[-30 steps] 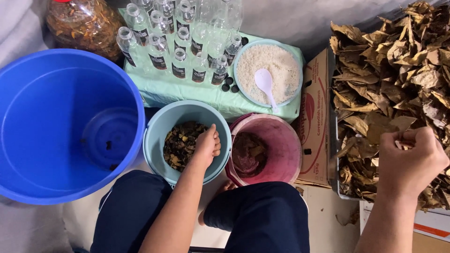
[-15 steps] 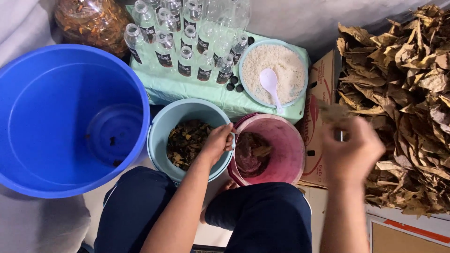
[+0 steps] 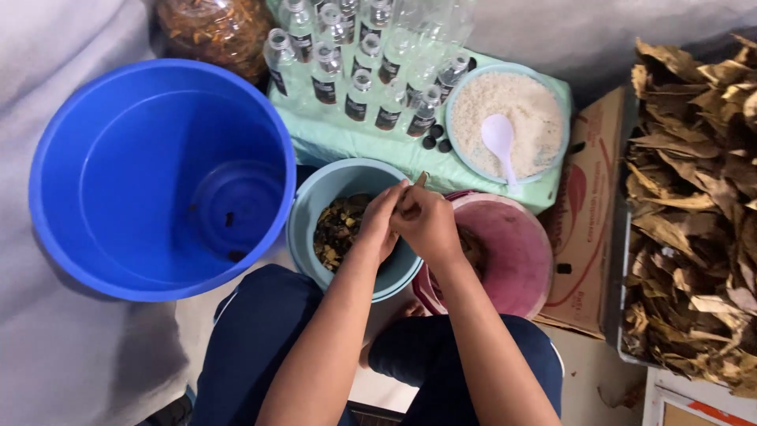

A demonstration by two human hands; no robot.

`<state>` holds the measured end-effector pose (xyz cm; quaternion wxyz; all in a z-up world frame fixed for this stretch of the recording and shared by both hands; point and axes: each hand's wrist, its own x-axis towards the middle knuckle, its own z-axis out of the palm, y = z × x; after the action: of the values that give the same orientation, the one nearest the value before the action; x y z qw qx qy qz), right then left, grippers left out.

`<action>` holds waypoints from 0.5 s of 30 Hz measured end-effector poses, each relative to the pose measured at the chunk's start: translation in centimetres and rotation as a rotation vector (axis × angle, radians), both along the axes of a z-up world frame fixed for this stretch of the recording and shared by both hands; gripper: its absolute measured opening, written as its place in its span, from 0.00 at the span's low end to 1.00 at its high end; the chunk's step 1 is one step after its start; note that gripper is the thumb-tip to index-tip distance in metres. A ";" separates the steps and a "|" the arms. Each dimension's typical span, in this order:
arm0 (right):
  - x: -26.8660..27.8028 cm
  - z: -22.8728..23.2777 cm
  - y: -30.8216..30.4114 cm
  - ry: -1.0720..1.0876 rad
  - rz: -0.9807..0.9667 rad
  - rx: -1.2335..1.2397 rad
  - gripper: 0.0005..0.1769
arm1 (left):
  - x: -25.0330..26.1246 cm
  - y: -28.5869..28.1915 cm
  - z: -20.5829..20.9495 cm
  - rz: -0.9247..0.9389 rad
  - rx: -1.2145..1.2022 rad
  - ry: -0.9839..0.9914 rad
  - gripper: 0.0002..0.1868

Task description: The person is manually crumbling dried leaves into smaller pieces and collecting them in buckets, likely as a preparation step for shaping charcoal briquettes.

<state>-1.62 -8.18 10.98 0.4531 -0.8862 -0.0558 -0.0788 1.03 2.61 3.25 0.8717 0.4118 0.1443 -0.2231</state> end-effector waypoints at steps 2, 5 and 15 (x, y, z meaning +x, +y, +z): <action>0.3 -2.2 0.2 0.084 -0.033 0.007 0.06 | 0.3 0.6 -0.9 0.032 0.059 0.024 0.16; -0.1 -3.0 0.9 0.192 -0.080 -0.012 0.05 | 0.3 0.8 -2.7 0.068 0.182 0.085 0.16; -0.5 -6.7 0.7 0.301 0.175 0.154 0.33 | 2.0 0.5 -13.2 0.196 0.734 0.281 0.12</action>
<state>-2.11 -7.48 4.30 0.5279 -0.8425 -0.0578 0.0903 3.07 3.14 -9.98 0.6557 0.6454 0.3707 -0.1269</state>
